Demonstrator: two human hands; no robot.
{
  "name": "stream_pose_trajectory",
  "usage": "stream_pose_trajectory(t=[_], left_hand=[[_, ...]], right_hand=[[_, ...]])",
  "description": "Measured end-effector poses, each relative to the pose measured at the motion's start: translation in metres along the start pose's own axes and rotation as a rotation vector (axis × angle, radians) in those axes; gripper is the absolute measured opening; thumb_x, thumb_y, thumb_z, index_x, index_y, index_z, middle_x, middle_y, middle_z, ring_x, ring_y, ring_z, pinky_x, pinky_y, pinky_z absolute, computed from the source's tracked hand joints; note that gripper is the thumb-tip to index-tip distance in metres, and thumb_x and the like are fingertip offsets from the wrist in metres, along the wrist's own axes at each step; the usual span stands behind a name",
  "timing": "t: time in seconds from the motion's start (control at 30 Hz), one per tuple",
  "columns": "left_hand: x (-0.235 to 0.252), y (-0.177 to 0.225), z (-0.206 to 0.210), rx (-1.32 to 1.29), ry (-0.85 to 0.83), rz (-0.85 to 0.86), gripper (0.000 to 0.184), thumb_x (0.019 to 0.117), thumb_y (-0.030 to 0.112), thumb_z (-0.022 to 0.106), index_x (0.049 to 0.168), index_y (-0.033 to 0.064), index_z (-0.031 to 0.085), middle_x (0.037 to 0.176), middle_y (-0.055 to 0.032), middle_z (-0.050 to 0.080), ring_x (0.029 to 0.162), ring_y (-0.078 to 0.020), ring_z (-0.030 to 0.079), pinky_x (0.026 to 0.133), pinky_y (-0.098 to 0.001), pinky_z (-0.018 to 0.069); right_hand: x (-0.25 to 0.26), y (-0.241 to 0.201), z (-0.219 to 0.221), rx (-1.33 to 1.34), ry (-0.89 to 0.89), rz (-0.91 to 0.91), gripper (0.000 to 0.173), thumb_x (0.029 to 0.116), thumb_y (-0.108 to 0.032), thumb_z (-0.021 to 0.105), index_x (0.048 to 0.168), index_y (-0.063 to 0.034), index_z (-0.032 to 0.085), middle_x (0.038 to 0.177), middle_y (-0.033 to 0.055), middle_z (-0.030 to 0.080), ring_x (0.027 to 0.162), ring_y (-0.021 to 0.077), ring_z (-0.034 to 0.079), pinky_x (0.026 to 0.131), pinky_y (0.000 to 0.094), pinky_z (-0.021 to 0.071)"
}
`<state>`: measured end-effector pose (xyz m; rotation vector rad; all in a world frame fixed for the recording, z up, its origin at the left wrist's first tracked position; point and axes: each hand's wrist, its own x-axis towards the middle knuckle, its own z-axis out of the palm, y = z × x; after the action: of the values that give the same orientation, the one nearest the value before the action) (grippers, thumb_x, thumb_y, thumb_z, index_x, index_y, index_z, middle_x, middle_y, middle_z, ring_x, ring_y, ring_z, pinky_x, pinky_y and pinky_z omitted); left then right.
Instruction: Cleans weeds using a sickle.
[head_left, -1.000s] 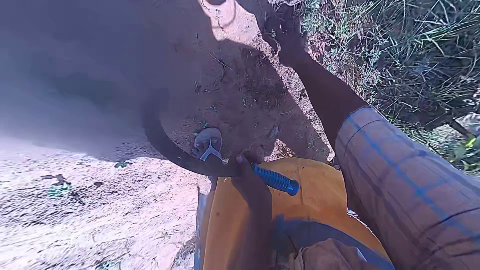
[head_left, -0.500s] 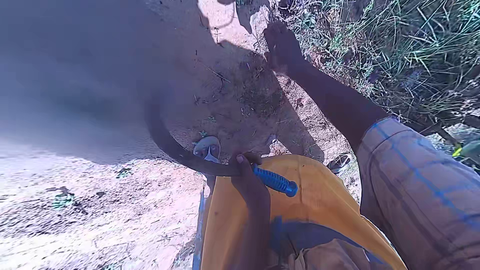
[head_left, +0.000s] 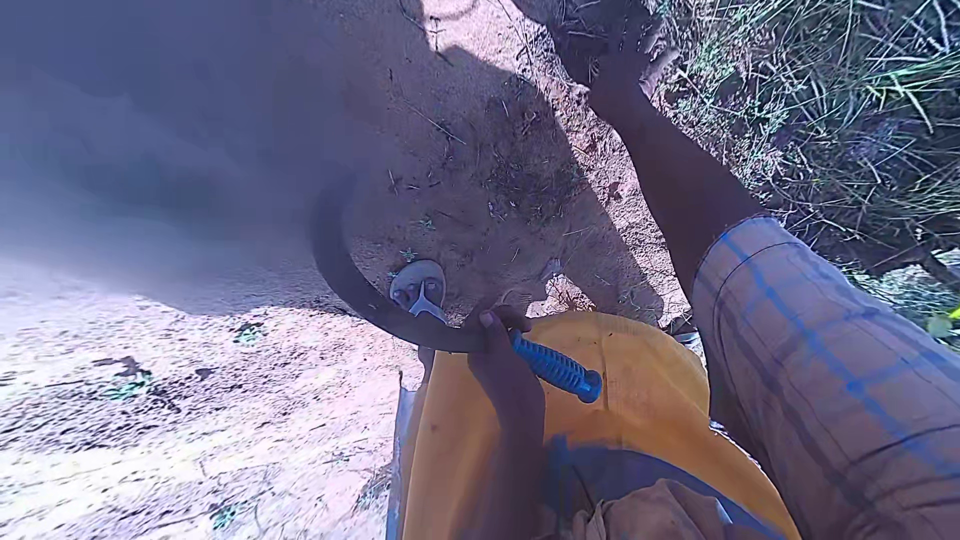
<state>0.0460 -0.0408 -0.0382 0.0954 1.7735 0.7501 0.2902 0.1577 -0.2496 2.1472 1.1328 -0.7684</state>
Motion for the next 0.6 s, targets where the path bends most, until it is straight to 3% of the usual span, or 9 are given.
stream_pose_trajectory(t=[0.07,0.13,0.23,0.33,0.53,0.6], left_hand=[[0.000,0.001,-0.001,0.011,0.009,-0.004,0.029,0.1106,0.007,0.028,0.115,0.0006,0.056,0.077,0.0037,0.066,0.068,-0.0037,0.066,0.068,-0.0191,0.0572],[0.000,0.002,-0.003,0.011,0.020,-0.003,0.029,0.1107,0.007,0.029,0.116,-0.0001,0.057,0.077,0.0037,0.066,0.068,-0.0042,0.066,0.068,-0.0196,0.0574],[-0.002,0.002,-0.001,-0.006,0.019,-0.002,0.027,0.1103,0.006,0.031,0.117,-0.0001,0.056,0.076,0.0044,0.066,0.067,-0.0037,0.066,0.068,-0.0192,0.0574],[-0.004,0.004,-0.002,-0.029,-0.001,-0.012,0.027,0.1101,0.006,0.032,0.119,-0.0001,0.056,0.076,0.0045,0.067,0.068,-0.0037,0.066,0.069,-0.0192,0.0572],[-0.006,0.011,-0.007,-0.043,-0.026,0.018,0.027,0.1101,0.007,0.032,0.117,0.0012,0.057,0.076,0.0053,0.067,0.069,-0.0033,0.067,0.069,-0.0196,0.0579],[-0.005,0.013,-0.009,-0.042,-0.017,0.036,0.027,0.1100,0.007,0.031,0.116,0.0011,0.057,0.076,0.0058,0.066,0.068,-0.0026,0.066,0.068,-0.0194,0.0578]], right_hand=[[0.003,0.002,-0.005,0.052,-0.024,0.035,0.113,0.0770,-0.014,0.080,0.165,-0.0022,0.010,0.166,0.0306,0.018,0.151,0.0546,0.020,0.112,0.0774,0.0242],[-0.004,0.000,-0.010,0.059,-0.040,0.022,0.104,0.0802,-0.010,0.079,0.162,0.0039,0.015,0.162,0.0317,0.028,0.146,0.0505,0.036,0.111,0.0698,0.0338],[-0.018,0.002,-0.017,0.104,-0.108,0.000,0.084,0.0869,-0.014,0.075,0.154,0.0095,0.030,0.154,0.0330,0.041,0.142,0.0490,0.041,0.113,0.0671,0.0332],[-0.022,0.001,-0.019,0.072,-0.158,-0.013,0.072,0.0902,-0.041,0.071,0.139,0.0081,0.053,0.142,0.0308,0.055,0.136,0.0470,0.049,0.108,0.0685,0.0355],[-0.030,-0.006,-0.022,0.075,-0.213,-0.026,0.082,0.0953,-0.063,0.060,0.138,0.0068,0.056,0.143,0.0296,0.055,0.138,0.0443,0.050,0.111,0.0649,0.0359],[-0.044,-0.011,-0.017,0.092,-0.277,-0.037,0.071,0.1018,-0.055,0.055,0.135,0.0075,0.057,0.141,0.0300,0.056,0.136,0.0444,0.051,0.108,0.0655,0.0378]])
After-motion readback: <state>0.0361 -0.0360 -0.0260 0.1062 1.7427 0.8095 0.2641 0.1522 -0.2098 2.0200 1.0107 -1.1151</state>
